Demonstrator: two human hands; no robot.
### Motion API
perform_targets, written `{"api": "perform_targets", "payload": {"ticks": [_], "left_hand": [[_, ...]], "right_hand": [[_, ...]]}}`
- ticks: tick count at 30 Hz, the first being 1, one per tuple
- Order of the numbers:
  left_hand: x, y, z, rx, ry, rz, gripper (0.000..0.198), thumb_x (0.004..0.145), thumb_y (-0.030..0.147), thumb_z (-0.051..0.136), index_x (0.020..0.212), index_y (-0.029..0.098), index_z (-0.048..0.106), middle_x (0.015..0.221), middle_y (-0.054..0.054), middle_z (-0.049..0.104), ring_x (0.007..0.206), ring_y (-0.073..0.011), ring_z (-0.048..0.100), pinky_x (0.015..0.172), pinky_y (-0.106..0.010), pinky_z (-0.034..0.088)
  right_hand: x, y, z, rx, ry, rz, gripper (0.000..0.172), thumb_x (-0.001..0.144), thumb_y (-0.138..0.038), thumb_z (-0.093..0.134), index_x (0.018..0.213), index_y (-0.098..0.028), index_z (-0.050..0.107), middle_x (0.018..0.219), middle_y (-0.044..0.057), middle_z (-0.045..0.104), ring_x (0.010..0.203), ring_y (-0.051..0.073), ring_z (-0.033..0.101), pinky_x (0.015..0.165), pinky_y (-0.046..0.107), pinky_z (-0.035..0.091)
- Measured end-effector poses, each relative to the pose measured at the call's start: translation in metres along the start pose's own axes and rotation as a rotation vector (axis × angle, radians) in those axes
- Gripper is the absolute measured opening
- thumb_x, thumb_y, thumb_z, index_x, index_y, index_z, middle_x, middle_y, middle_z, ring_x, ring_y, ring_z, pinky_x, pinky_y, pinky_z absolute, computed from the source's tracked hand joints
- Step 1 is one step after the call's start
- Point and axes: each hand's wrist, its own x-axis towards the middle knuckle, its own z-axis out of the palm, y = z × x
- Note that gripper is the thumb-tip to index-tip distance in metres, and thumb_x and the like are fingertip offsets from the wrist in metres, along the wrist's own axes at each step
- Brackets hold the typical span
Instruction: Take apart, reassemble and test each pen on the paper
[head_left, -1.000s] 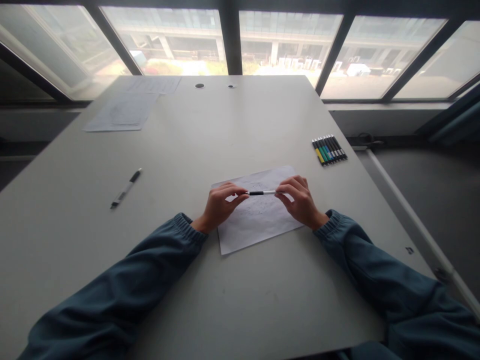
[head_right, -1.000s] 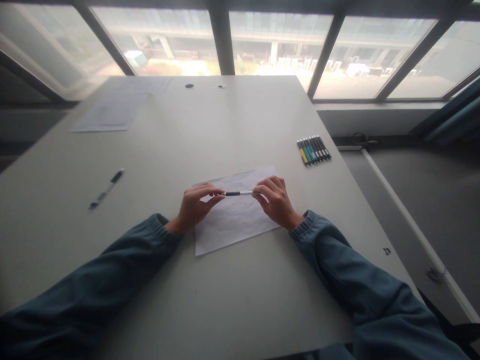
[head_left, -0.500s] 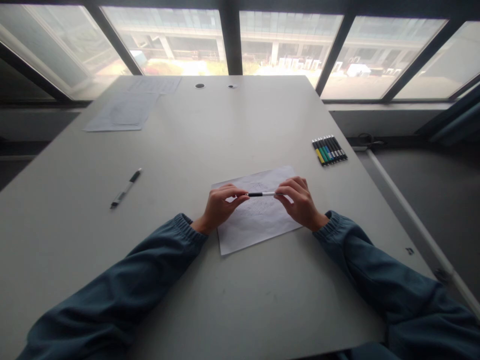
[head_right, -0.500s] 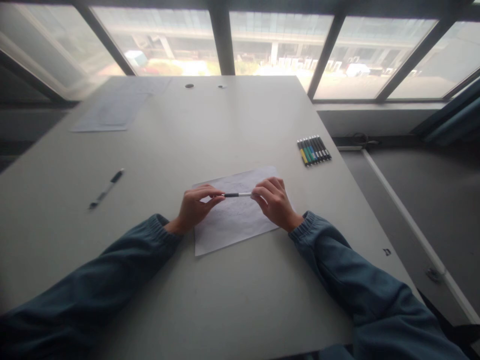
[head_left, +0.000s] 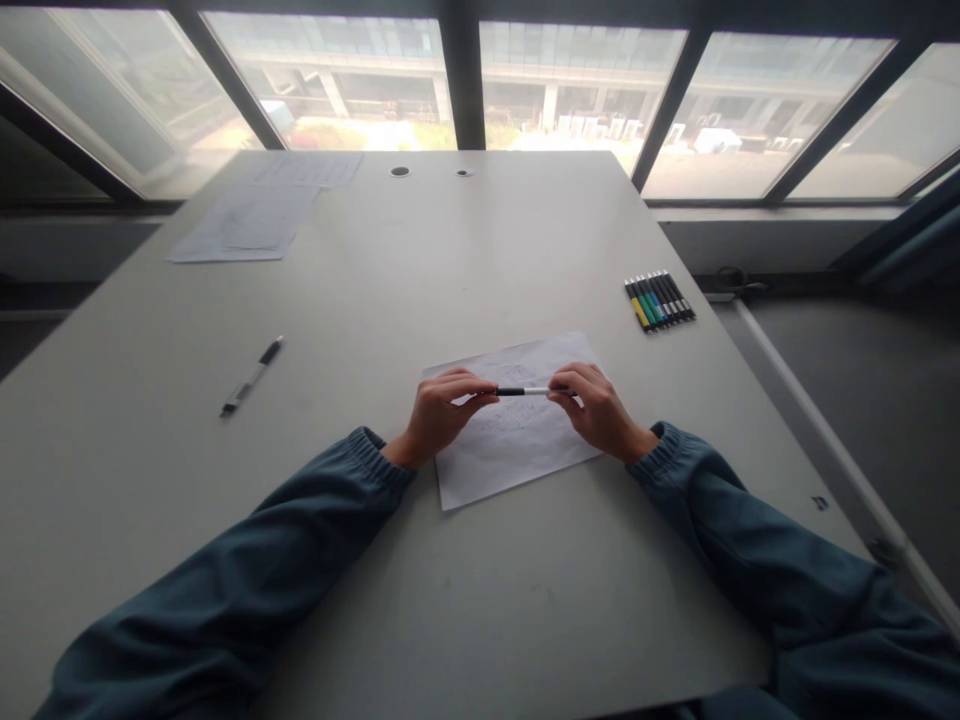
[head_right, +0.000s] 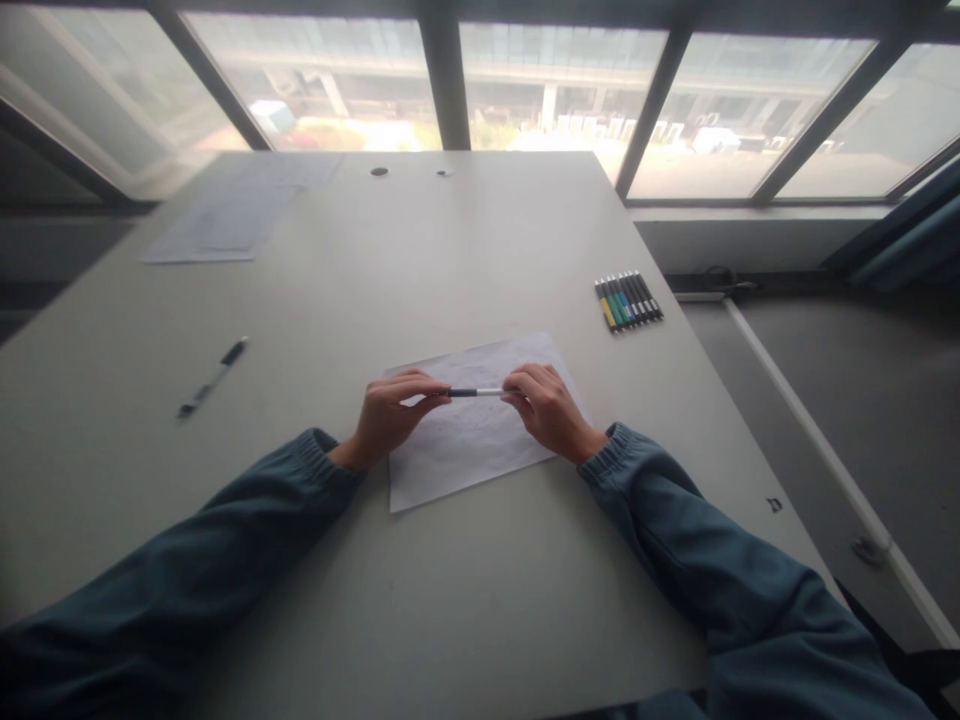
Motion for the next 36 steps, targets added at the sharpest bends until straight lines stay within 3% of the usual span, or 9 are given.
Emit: {"api": "perform_targets", "payload": {"ticks": [4, 10, 15, 21, 36], "left_hand": [[0.0005, 0.002, -0.0002, 0.01, -0.005, 0.015, 0.011, 0.084, 0.023, 0.079, 0.093, 0.018, 0.078, 0.083, -0.006, 0.077, 0.075, -0.0153, 0.07, 0.071, -0.028, 0.057], [0.0024, 0.0056, -0.001, 0.019, -0.001, -0.007, 0.011, 0.084, 0.024, 0.079, 0.092, 0.017, 0.077, 0.081, -0.005, 0.076, 0.072, -0.0143, 0.069, 0.068, -0.026, 0.056], [0.0018, 0.0037, -0.0007, 0.008, -0.01, 0.011, 0.011, 0.082, 0.021, 0.08, 0.092, 0.017, 0.078, 0.082, -0.005, 0.077, 0.073, -0.0145, 0.069, 0.07, -0.026, 0.057], [-0.0005, -0.0003, -0.0008, -0.014, -0.025, 0.02, 0.013, 0.083, 0.024, 0.08, 0.095, 0.019, 0.079, 0.084, -0.006, 0.078, 0.074, -0.0159, 0.071, 0.07, -0.028, 0.058], [0.0028, 0.0046, -0.0037, -0.112, -0.062, 0.044, 0.012, 0.086, 0.024, 0.076, 0.097, 0.021, 0.079, 0.088, -0.008, 0.079, 0.081, -0.0174, 0.072, 0.074, -0.032, 0.061]], "right_hand": [[-0.001, -0.0006, 0.0003, 0.086, -0.043, 0.055, 0.008, 0.102, -0.024, 0.053, 0.099, -0.021, 0.06, 0.091, 0.007, 0.063, 0.082, 0.02, 0.059, 0.075, 0.034, 0.048], [-0.003, -0.0009, 0.001, 0.13, -0.073, 0.033, 0.023, 0.099, -0.028, 0.06, 0.122, -0.023, 0.058, 0.101, 0.008, 0.063, 0.083, 0.02, 0.061, 0.073, 0.032, 0.051], [-0.0042, 0.0015, 0.0022, 0.121, -0.044, 0.003, 0.007, 0.098, -0.024, 0.06, 0.105, -0.023, 0.062, 0.093, 0.006, 0.065, 0.08, 0.019, 0.061, 0.071, 0.032, 0.05], [-0.0028, 0.0017, 0.0016, -0.019, -0.059, -0.062, 0.004, 0.098, -0.025, 0.06, 0.101, -0.022, 0.062, 0.091, 0.007, 0.068, 0.085, 0.022, 0.061, 0.078, 0.036, 0.049], [-0.0023, -0.0009, 0.0017, 0.033, -0.172, 0.004, 0.025, 0.105, -0.031, 0.046, 0.089, -0.02, 0.062, 0.08, 0.005, 0.067, 0.073, 0.019, 0.058, 0.071, 0.032, 0.044]]}}
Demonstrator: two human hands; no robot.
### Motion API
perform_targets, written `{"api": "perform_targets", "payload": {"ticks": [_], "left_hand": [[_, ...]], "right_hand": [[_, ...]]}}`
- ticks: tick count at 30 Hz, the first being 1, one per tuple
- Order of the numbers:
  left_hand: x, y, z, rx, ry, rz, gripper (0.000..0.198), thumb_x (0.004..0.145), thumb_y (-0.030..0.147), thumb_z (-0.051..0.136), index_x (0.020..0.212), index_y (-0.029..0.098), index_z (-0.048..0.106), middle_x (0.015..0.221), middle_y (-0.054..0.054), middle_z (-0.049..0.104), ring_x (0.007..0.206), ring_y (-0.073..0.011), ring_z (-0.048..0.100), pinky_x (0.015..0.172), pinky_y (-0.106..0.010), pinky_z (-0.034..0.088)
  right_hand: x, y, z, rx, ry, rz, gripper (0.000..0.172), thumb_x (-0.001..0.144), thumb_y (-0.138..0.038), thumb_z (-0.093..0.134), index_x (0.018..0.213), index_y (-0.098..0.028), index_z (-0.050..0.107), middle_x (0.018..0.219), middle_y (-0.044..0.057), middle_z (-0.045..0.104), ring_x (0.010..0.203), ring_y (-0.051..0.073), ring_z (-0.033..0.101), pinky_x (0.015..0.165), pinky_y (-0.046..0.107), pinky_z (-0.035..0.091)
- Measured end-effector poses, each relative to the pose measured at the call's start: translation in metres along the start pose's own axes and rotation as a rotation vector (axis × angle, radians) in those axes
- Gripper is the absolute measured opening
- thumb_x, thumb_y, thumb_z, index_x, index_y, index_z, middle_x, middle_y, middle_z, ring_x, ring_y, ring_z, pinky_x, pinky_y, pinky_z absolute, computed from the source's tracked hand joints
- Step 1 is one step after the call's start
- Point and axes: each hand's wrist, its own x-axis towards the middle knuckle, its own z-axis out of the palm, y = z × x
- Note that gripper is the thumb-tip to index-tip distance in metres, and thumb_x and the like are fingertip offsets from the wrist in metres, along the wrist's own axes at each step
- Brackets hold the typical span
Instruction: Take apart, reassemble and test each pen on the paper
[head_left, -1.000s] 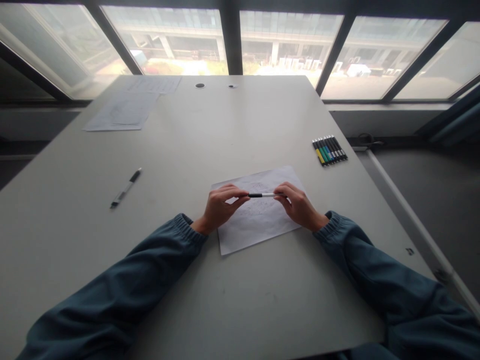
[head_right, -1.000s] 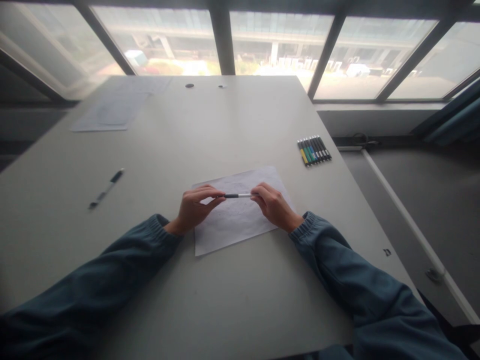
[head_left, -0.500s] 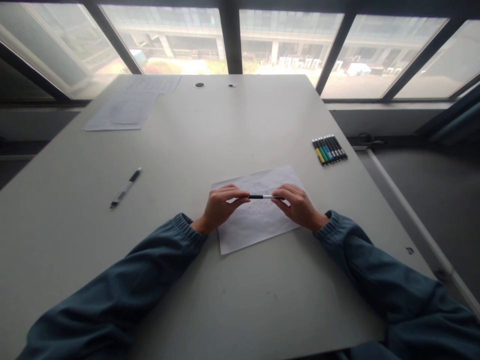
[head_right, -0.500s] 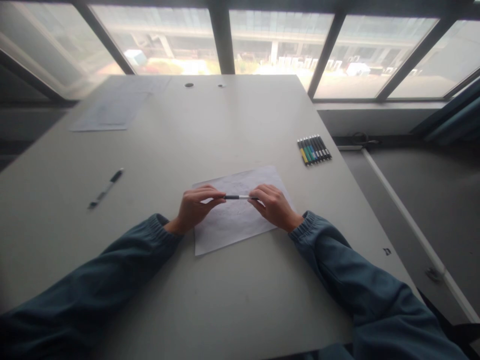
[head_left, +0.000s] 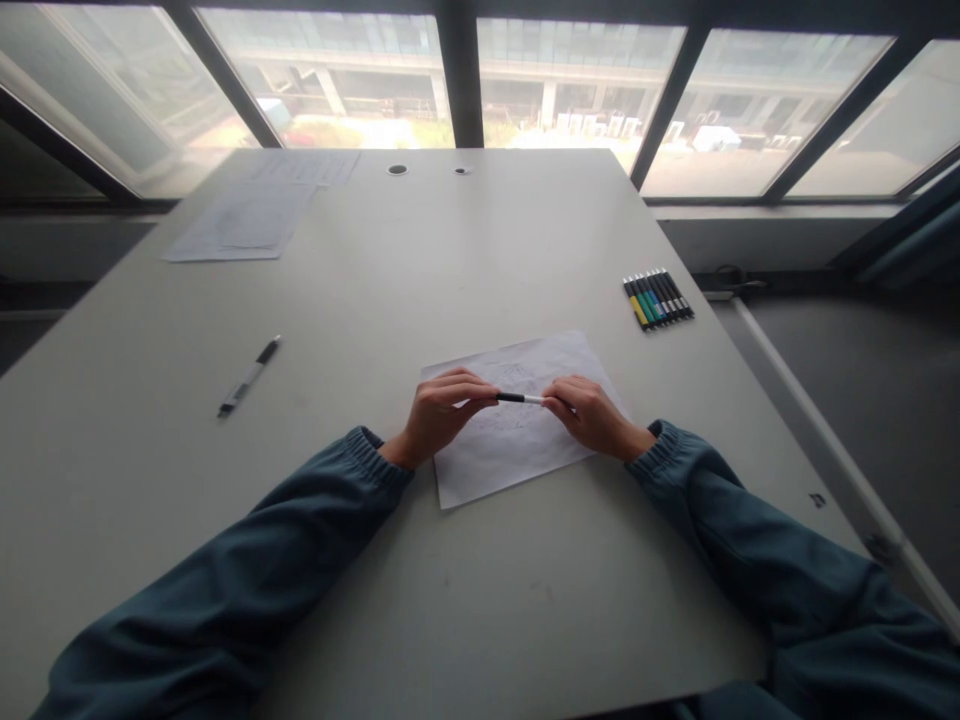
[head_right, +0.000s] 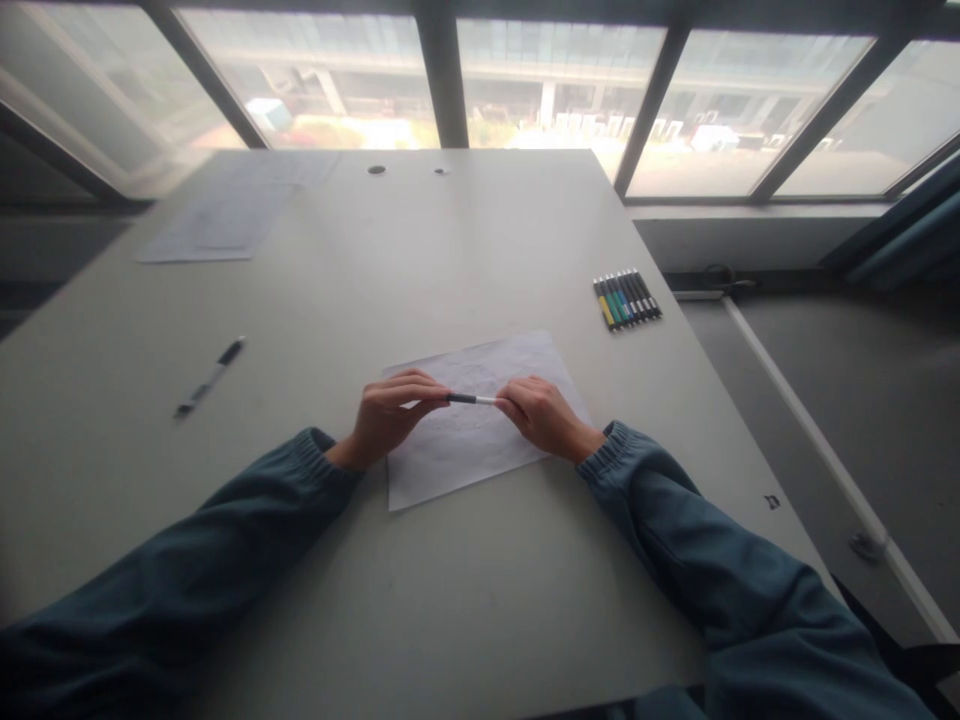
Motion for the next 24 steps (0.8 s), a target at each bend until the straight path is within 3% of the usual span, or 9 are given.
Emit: {"api": "perform_targets", "payload": {"ticks": [4, 6, 8, 11, 13, 24], "left_hand": [[0.0002, 0.0008, 0.0012, 0.034, 0.013, -0.021, 0.012, 0.085, 0.024, 0.078, 0.096, 0.019, 0.079, 0.085, -0.008, 0.078, 0.078, -0.0168, 0.072, 0.072, -0.03, 0.06], [0.0001, 0.0007, 0.0016, 0.043, 0.011, -0.034, 0.012, 0.085, 0.024, 0.078, 0.096, 0.018, 0.078, 0.085, -0.008, 0.078, 0.078, -0.0165, 0.071, 0.072, -0.03, 0.06], [0.0, 0.0003, 0.0017, 0.046, 0.014, -0.047, 0.012, 0.085, 0.025, 0.078, 0.095, 0.018, 0.078, 0.086, -0.008, 0.078, 0.078, -0.0163, 0.071, 0.073, -0.029, 0.06], [-0.0001, -0.0001, 0.0017, 0.043, 0.017, -0.046, 0.012, 0.084, 0.024, 0.078, 0.095, 0.018, 0.078, 0.086, -0.008, 0.078, 0.078, -0.0162, 0.071, 0.073, -0.029, 0.06], [0.0, -0.0001, 0.0017, 0.037, 0.014, -0.031, 0.012, 0.084, 0.023, 0.079, 0.095, 0.018, 0.078, 0.085, -0.008, 0.078, 0.078, -0.0163, 0.071, 0.072, -0.029, 0.059], [0.0014, 0.002, 0.0022, 0.032, -0.008, 0.011, 0.013, 0.086, 0.024, 0.077, 0.097, 0.018, 0.077, 0.087, -0.008, 0.077, 0.081, -0.0172, 0.071, 0.075, -0.031, 0.059]], "right_hand": [[0.0005, -0.0003, 0.0003, 0.001, 0.018, 0.006, 0.02, 0.104, -0.034, 0.051, 0.11, -0.02, 0.063, 0.09, 0.007, 0.072, 0.079, 0.02, 0.064, 0.076, 0.034, 0.047], [0.0003, 0.0005, 0.001, 0.009, 0.043, 0.001, 0.028, 0.098, -0.039, 0.062, 0.119, -0.02, 0.06, 0.09, 0.006, 0.072, 0.08, 0.021, 0.065, 0.079, 0.035, 0.048], [-0.0001, 0.0017, 0.0018, 0.007, 0.078, 0.002, 0.03, 0.093, -0.04, 0.07, 0.114, -0.021, 0.06, 0.086, 0.005, 0.071, 0.079, 0.021, 0.064, 0.079, 0.035, 0.048], [-0.0002, 0.0027, 0.0025, -0.014, 0.111, -0.008, 0.016, 0.094, -0.035, 0.069, 0.096, -0.021, 0.06, 0.081, 0.004, 0.068, 0.075, 0.02, 0.06, 0.075, 0.034, 0.046], [0.0001, 0.0021, 0.0021, -0.022, 0.106, -0.016, 0.015, 0.096, -0.032, 0.066, 0.089, -0.021, 0.059, 0.077, 0.003, 0.065, 0.071, 0.019, 0.057, 0.073, 0.034, 0.044], [0.0006, -0.0011, 0.001, -0.019, 0.041, -0.03, 0.018, 0.101, -0.032, 0.055, 0.088, -0.02, 0.06, 0.075, 0.003, 0.065, 0.07, 0.018, 0.057, 0.074, 0.033, 0.043]]}}
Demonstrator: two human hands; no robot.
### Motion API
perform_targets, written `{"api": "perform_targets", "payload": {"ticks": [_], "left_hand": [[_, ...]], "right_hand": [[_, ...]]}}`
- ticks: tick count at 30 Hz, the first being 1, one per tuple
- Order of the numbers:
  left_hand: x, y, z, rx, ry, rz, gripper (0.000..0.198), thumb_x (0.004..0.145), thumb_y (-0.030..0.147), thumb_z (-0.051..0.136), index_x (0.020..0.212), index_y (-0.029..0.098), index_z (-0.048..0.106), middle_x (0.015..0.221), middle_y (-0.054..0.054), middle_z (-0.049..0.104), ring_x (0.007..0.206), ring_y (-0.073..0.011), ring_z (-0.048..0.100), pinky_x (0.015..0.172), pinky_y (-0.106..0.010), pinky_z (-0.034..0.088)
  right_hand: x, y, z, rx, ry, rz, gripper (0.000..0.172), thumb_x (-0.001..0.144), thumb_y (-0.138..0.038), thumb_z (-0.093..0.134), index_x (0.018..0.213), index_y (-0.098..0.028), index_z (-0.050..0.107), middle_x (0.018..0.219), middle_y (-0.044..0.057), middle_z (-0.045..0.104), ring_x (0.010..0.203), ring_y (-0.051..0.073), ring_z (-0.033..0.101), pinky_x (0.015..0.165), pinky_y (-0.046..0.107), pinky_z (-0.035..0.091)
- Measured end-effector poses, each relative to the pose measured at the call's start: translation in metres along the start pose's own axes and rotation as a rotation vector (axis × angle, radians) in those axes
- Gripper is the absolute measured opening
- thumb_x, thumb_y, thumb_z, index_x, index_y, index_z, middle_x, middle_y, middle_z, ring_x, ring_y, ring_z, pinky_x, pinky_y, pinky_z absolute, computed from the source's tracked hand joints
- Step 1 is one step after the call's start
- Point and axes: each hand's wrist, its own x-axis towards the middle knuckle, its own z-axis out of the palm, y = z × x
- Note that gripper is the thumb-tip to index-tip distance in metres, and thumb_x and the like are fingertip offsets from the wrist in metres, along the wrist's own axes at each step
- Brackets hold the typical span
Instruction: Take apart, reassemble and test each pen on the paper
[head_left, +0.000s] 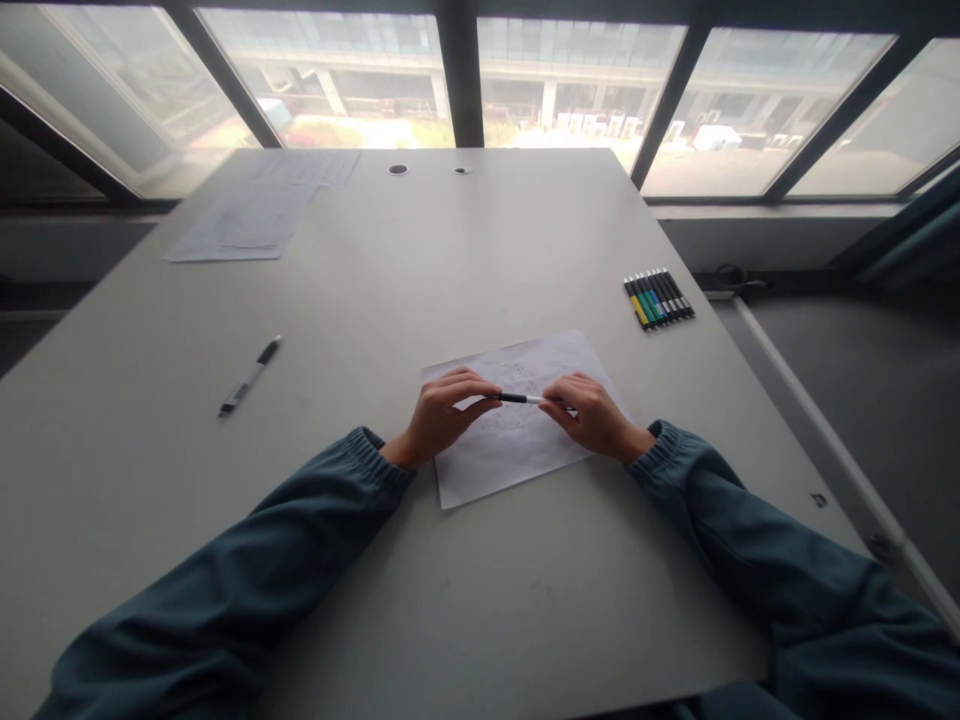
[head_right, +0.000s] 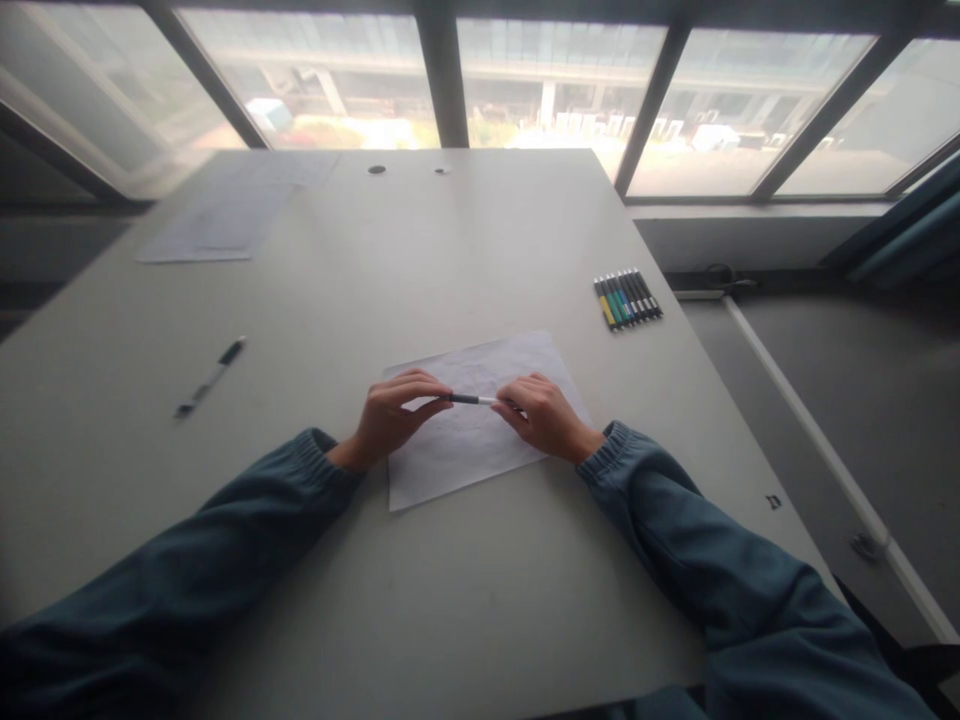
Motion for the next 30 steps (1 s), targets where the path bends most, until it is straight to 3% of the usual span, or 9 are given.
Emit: {"api": "perform_targets", "payload": {"ticks": [6, 8, 11, 14, 30], "left_hand": [[-0.0028, -0.002, -0.0007, 0.057, 0.008, -0.107, 0.034, 0.087, 0.039, 0.075, 0.113, 0.018, 0.07, 0.084, -0.004, 0.072, 0.072, -0.0133, 0.064, 0.069, -0.026, 0.053], [-0.0036, -0.0031, -0.0014, 0.084, 0.004, -0.165, 0.028, 0.094, 0.043, 0.065, 0.102, 0.017, 0.069, 0.078, -0.002, 0.068, 0.069, -0.0127, 0.06, 0.065, -0.025, 0.049], [-0.0033, -0.0042, -0.0022, 0.094, -0.041, -0.162, 0.041, 0.101, 0.045, 0.051, 0.074, 0.016, 0.062, 0.067, -0.002, 0.059, 0.064, -0.0132, 0.054, 0.061, -0.026, 0.043], [-0.0023, -0.0038, -0.0024, 0.078, -0.087, -0.14, 0.048, 0.101, 0.044, 0.051, 0.062, 0.017, 0.056, 0.059, 0.0, 0.052, 0.058, -0.0129, 0.048, 0.057, -0.027, 0.039], [-0.0014, -0.0006, -0.0013, 0.077, -0.012, -0.07, 0.016, 0.085, 0.032, 0.078, 0.086, 0.017, 0.071, 0.079, -0.005, 0.072, 0.074, -0.0153, 0.065, 0.07, -0.028, 0.053]], "right_hand": [[0.0002, 0.0, -0.001, -0.01, 0.019, 0.008, 0.019, 0.101, -0.031, 0.055, 0.087, -0.021, 0.06, 0.075, 0.003, 0.065, 0.07, 0.018, 0.057, 0.075, 0.033, 0.043], [0.0002, -0.0001, -0.0013, -0.018, 0.023, -0.001, 0.018, 0.101, -0.031, 0.056, 0.087, -0.021, 0.06, 0.075, 0.003, 0.066, 0.07, 0.018, 0.058, 0.075, 0.034, 0.043], [0.0001, 0.0002, -0.0011, -0.029, 0.02, -0.017, 0.017, 0.1, -0.031, 0.057, 0.087, -0.021, 0.06, 0.075, 0.003, 0.066, 0.07, 0.018, 0.058, 0.075, 0.034, 0.043], [0.0001, 0.0007, -0.0006, -0.038, 0.011, -0.022, 0.017, 0.1, -0.032, 0.057, 0.087, -0.021, 0.06, 0.076, 0.003, 0.067, 0.07, 0.018, 0.059, 0.076, 0.034, 0.043], [-0.001, 0.0022, 0.0001, -0.049, 0.006, -0.019, 0.018, 0.101, -0.033, 0.057, 0.088, -0.021, 0.06, 0.076, 0.003, 0.068, 0.07, 0.018, 0.06, 0.075, 0.034, 0.043]]}}
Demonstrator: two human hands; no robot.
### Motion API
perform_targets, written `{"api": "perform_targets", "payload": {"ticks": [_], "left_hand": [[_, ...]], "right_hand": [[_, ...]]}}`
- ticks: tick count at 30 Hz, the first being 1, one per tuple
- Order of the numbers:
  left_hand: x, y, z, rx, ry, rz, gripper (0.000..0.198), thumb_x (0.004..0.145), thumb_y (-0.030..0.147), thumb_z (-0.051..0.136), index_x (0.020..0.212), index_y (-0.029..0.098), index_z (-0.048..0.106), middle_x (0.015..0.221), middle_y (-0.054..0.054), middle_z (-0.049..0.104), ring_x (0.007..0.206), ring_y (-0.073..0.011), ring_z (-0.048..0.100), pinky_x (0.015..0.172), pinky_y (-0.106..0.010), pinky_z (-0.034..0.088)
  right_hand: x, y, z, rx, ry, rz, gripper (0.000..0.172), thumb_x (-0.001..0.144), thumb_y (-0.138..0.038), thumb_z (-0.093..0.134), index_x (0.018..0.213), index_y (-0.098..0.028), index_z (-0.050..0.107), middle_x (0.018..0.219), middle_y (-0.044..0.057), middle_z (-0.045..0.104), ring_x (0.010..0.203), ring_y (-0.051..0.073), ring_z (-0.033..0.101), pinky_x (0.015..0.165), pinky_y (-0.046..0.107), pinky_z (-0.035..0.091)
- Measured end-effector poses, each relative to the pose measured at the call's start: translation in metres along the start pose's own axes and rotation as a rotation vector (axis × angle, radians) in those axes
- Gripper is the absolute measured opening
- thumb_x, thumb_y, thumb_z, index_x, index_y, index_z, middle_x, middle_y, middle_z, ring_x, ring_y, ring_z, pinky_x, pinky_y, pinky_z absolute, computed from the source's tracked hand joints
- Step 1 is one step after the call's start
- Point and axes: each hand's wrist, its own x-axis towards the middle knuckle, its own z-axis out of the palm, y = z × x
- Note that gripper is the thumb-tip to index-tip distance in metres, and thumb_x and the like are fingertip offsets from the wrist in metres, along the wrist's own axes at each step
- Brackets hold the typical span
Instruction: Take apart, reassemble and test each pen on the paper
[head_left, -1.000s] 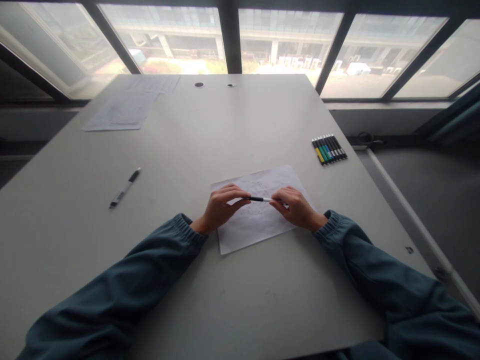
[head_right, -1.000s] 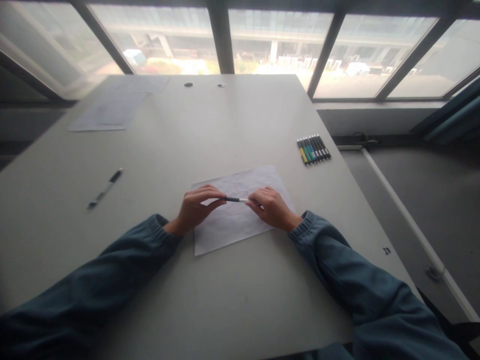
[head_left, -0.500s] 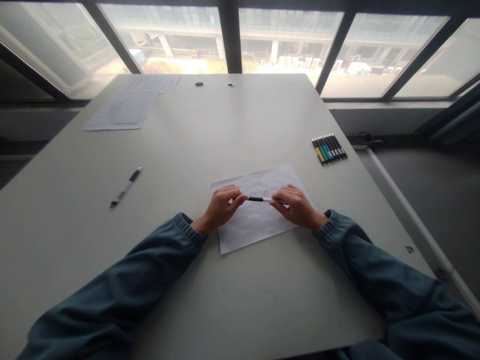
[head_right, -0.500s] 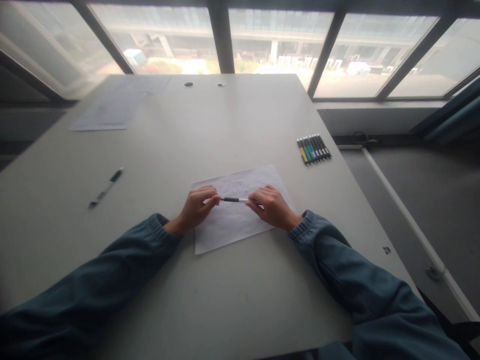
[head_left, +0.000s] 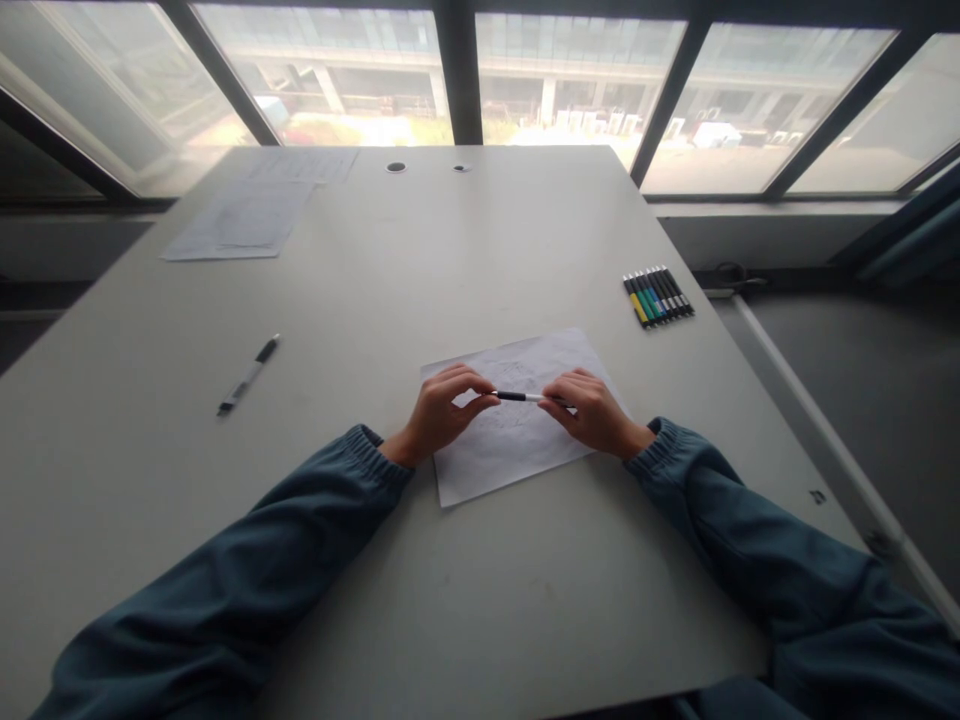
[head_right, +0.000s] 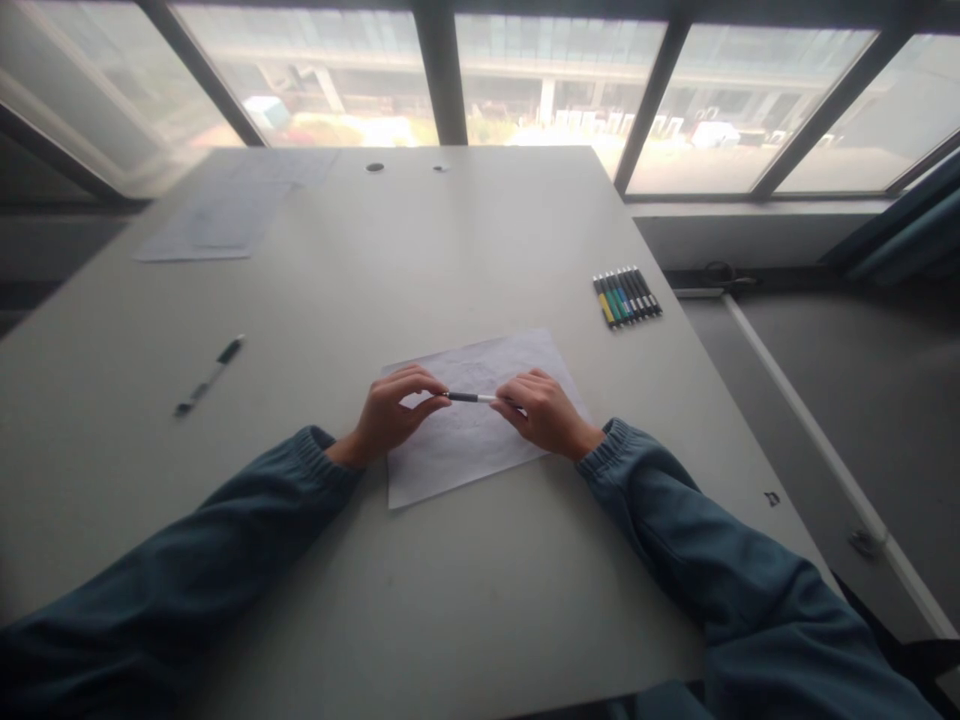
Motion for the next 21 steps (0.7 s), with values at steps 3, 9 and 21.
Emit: {"api": "perform_targets", "payload": {"ticks": [3, 9, 21], "left_hand": [[0.0, 0.0, 0.0, -0.013, 0.009, 0.024, 0.013, 0.086, 0.029, 0.077, 0.088, 0.018, 0.073, 0.08, -0.005, 0.073, 0.074, -0.015, 0.066, 0.069, -0.028, 0.054], [0.001, 0.001, 0.0, -0.03, 0.005, 0.057, 0.01, 0.085, 0.025, 0.078, 0.09, 0.017, 0.073, 0.082, -0.006, 0.073, 0.076, -0.0145, 0.066, 0.071, -0.028, 0.055], [0.003, 0.004, 0.0, -0.081, -0.045, 0.084, 0.012, 0.084, 0.025, 0.079, 0.091, 0.017, 0.074, 0.082, -0.007, 0.074, 0.077, -0.0161, 0.067, 0.072, -0.03, 0.057]], "right_hand": [[0.0, 0.0, 0.0, 0.008, 0.004, -0.001, 0.018, 0.101, -0.033, 0.056, 0.089, -0.021, 0.061, 0.076, 0.003, 0.069, 0.07, 0.018, 0.06, 0.075, 0.034, 0.044], [0.001, -0.005, -0.002, 0.077, 0.062, 0.015, 0.01, 0.096, -0.029, 0.062, 0.091, -0.02, 0.063, 0.075, 0.003, 0.068, 0.068, 0.017, 0.059, 0.073, 0.033, 0.046], [0.002, -0.017, -0.006, 0.327, 0.08, 0.149, 0.02, 0.088, -0.024, 0.067, 0.108, -0.021, 0.064, 0.07, -0.003, 0.056, 0.06, 0.011, 0.05, 0.061, 0.026, 0.043]]}}
